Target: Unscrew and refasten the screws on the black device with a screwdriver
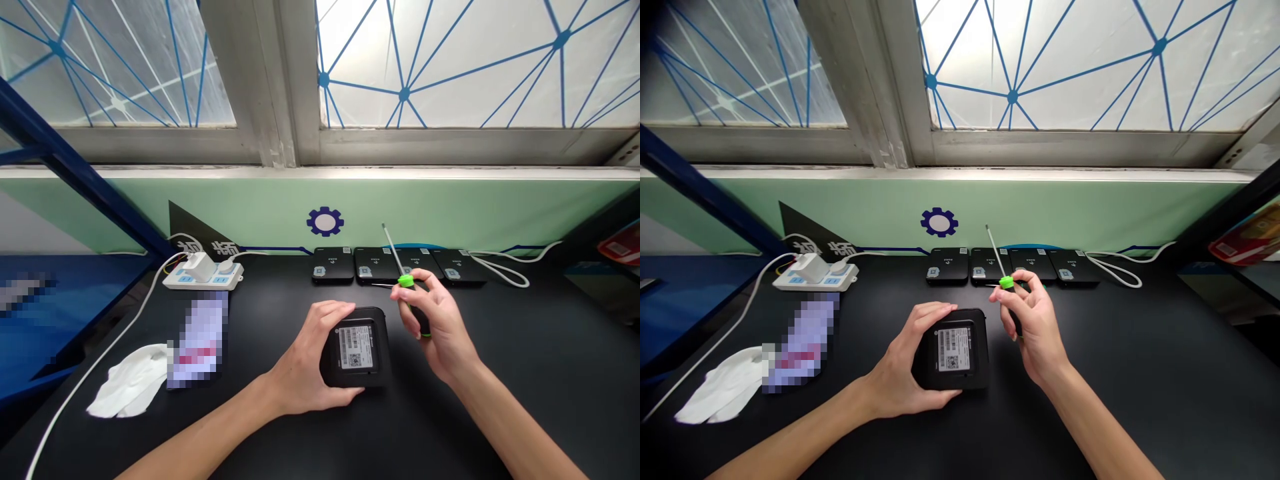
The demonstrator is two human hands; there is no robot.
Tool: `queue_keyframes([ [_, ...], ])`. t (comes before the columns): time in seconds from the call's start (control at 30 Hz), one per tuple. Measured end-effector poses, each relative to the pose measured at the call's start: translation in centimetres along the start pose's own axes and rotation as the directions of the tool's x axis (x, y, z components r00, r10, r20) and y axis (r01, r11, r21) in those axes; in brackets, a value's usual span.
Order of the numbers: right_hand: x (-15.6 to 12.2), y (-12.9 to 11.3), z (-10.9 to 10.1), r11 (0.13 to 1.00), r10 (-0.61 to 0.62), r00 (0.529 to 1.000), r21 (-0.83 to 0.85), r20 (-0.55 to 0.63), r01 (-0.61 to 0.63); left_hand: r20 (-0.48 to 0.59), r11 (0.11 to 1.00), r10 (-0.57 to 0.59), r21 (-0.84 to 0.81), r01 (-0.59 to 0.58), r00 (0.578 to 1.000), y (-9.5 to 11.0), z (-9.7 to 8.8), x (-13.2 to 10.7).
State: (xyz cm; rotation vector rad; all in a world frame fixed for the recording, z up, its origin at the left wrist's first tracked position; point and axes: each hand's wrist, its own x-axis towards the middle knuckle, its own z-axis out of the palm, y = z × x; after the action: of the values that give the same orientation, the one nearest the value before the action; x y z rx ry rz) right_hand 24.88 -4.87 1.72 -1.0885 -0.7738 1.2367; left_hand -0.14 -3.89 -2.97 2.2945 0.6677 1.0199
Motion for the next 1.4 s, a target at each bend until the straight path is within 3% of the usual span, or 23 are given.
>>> queue_keyframes([
  [0.23, -0.3, 2.0, 0.5, 0.985, 0.095, 0.995, -0.147, 0.026, -0.090, -0.037, 0.999, -0.028, -0.035, 0.027, 0.999, 0.3, 0.4, -0.6],
  [0.63, -0.1, 2.5, 0.6, 0.978, 0.156, 0.987, -0.145, 0.024, -0.151, -0.028, 0.993, -0.115, -0.034, 0.114, 0.993, 0.6, 0.2, -0.4],
  [0.77, -0.3, 1.9, 0.8, 0.979, 0.172, 0.984, -0.119, 0.045, -0.166, -0.063, 0.953, -0.194, -0.247, 0.174, 0.979, 0.7, -0.1, -0.3],
  [0.83, -0.3, 1.8, 1.0, 0.980, 0.166, 0.984, -0.116, 0.058, -0.159, -0.029, 0.847, -0.277, -0.479, 0.230, 0.960, 0.8, -0.2, -0.3],
  [0.87, -0.3, 1.8, 1.0, 0.981, 0.162, 0.985, -0.119, 0.063, -0.154, 0.014, 0.751, -0.328, -0.603, 0.270, 0.944, 1.0, -0.3, -0.2],
  [0.93, -0.3, 2.0, 1.0, 0.980, 0.156, 0.985, -0.136, 0.071, -0.146, 0.127, 0.483, -0.424, -0.806, 0.342, 0.897, 1.2, -0.3, -0.2],
  [1.0, -0.3, 2.2, 1.0, 0.976, 0.161, 0.983, -0.164, 0.084, -0.145, 0.236, 0.213, -0.468, -0.905, 0.368, 0.852, 1.4, -0.4, 0.1],
  [1.07, -0.4, 2.5, 1.0, 0.971, 0.167, 0.980, -0.193, 0.107, -0.144, 0.310, 0.039, -0.460, -0.929, 0.368, 0.832, 1.6, -0.5, 0.5],
  [1.13, -0.6, 2.8, 1.1, 0.966, 0.166, 0.979, -0.221, 0.121, -0.136, 0.378, -0.051, -0.427, -0.917, 0.396, 0.821, 1.6, -0.6, 0.8],
  [1.23, -0.7, 3.2, 1.1, 0.957, 0.153, 0.982, -0.263, 0.113, -0.119, 0.462, -0.116, -0.414, -0.881, 0.458, 0.784, 1.7, -0.7, 1.1],
  [1.4, -0.6, 3.4, 1.1, 0.946, 0.142, 0.985, -0.305, 0.102, -0.105, 0.451, -0.056, -0.589, -0.851, 0.523, 0.671, 1.7, -0.3, 0.8],
])
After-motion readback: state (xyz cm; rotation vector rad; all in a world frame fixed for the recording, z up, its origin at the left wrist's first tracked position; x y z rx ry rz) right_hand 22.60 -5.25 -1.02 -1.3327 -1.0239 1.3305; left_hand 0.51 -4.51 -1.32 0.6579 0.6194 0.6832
